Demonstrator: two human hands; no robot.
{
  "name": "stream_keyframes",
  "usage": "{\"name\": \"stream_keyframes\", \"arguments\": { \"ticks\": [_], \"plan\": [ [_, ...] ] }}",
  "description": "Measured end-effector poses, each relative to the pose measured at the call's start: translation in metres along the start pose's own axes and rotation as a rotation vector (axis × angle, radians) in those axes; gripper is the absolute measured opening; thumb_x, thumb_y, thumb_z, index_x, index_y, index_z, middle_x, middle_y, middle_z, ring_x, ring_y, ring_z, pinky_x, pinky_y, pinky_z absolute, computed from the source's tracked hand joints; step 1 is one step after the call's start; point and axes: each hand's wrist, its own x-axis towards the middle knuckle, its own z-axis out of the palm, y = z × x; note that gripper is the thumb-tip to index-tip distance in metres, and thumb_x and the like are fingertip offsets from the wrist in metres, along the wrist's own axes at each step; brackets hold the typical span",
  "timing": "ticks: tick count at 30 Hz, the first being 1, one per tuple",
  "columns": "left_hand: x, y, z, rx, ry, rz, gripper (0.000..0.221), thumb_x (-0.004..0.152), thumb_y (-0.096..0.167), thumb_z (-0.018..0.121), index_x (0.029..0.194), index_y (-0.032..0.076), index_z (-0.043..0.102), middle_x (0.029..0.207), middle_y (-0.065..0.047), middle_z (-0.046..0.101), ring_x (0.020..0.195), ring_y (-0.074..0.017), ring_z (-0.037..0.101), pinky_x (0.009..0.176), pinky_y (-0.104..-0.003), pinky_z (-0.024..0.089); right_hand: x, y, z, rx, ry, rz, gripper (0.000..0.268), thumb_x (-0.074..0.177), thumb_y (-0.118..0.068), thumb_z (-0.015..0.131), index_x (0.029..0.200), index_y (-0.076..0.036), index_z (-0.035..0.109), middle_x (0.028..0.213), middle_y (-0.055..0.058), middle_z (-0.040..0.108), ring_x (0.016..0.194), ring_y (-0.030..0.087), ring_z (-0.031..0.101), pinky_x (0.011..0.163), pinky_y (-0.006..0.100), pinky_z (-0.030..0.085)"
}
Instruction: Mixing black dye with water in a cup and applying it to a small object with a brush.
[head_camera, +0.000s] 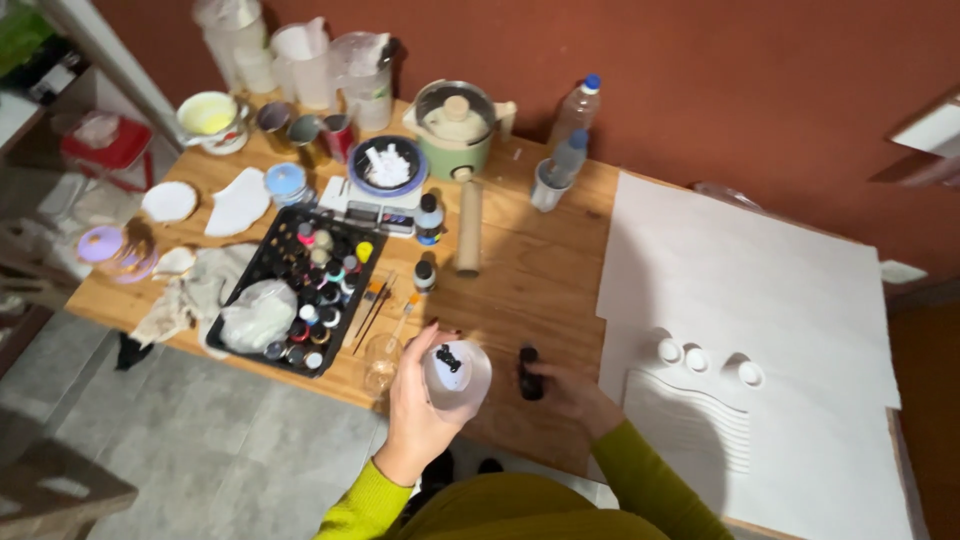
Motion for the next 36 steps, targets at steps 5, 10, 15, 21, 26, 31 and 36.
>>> {"name": "stream_keyframes", "arguments": {
  "ticks": [5,10,15,21,26,31,36],
  "plan": [
    [0.003,-0.006,0.012,0.061,-0.001,0.007,0.093,0.066,0.003,0.091,0.145,0.001,0.043,0.123,-0.016,0.067,0.114,-0.0291,0.069,0.098,-0.038,0.055,-0.024,-0.013,0.015,0.116,0.057,-0.191,0.037,0.097,-0.026,0.063,0.125,-0.002,0.063,0.106,0.014,0.072,0.089,0.023,0.069,0.079,0.035,0.056],
    [0.008,0.000,0.019,0.060,-0.036,-0.033,0.094,0.064,0.005,0.093,0.144,0.001,0.042,0.123,-0.018,0.067,0.112,-0.0303,0.069,0.095,-0.038,0.056,-0.101,-0.048,0.088,0.034,0.075,-0.450,0.044,0.093,-0.020,0.061,0.136,-0.007,0.062,0.108,0.011,0.073,0.087,0.019,0.069,0.071,0.029,0.055],
    [0.012,0.009,0.025,0.079,-0.123,-0.093,0.096,0.064,0.009,0.094,0.145,0.002,0.043,0.123,-0.019,0.067,0.112,-0.0325,0.069,0.092,-0.040,0.057,-0.154,-0.064,0.108,-0.530,0.300,-0.859,0.037,0.089,0.003,0.072,0.125,0.000,0.064,0.106,0.015,0.072,0.088,0.019,0.070,0.066,0.028,0.049],
    [0.015,0.018,0.031,0.043,-0.177,-0.087,0.095,0.066,0.012,0.093,0.145,0.003,0.042,0.125,-0.019,0.066,0.114,-0.0333,0.068,0.092,-0.040,0.057,-0.234,-0.101,0.238,-0.702,-0.049,-1.123,0.032,0.083,0.001,0.078,0.114,-0.002,0.068,0.118,0.011,0.065,0.101,0.021,0.069,0.085,0.033,0.061],
    [0.023,0.020,0.035,0.010,-0.176,-0.105,0.086,0.062,0.013,0.096,0.135,0.004,0.051,0.120,-0.016,0.071,0.112,-0.0304,0.071,0.092,-0.038,0.057,-0.235,-0.097,0.249,-1.148,0.045,-1.665,0.042,0.082,-0.015,0.081,0.118,-0.008,0.062,0.115,0.011,0.067,0.107,0.024,0.064,0.091,0.035,0.057],
    [0.034,0.033,0.030,-0.066,-0.172,-0.084,0.075,0.064,0.008,0.091,0.131,0.003,0.056,0.120,-0.015,0.073,0.114,-0.0292,0.073,0.094,-0.037,0.058,-0.213,-0.102,0.275,-1.549,-0.039,-1.462,0.039,0.084,-0.012,0.083,0.117,-0.007,0.062,0.111,0.014,0.067,0.101,0.028,0.068,0.084,0.036,0.056],
    [0.034,0.043,0.027,-0.049,-0.143,-0.071,0.072,0.065,0.010,0.092,0.126,0.003,0.056,0.119,-0.015,0.073,0.112,-0.0271,0.073,0.092,-0.035,0.058,-0.205,-0.104,0.270,-1.477,-0.044,-1.439,0.038,0.085,-0.013,0.083,0.116,-0.006,0.062,0.106,0.012,0.067,0.092,0.026,0.071,0.078,0.034,0.056]
  ]
}}
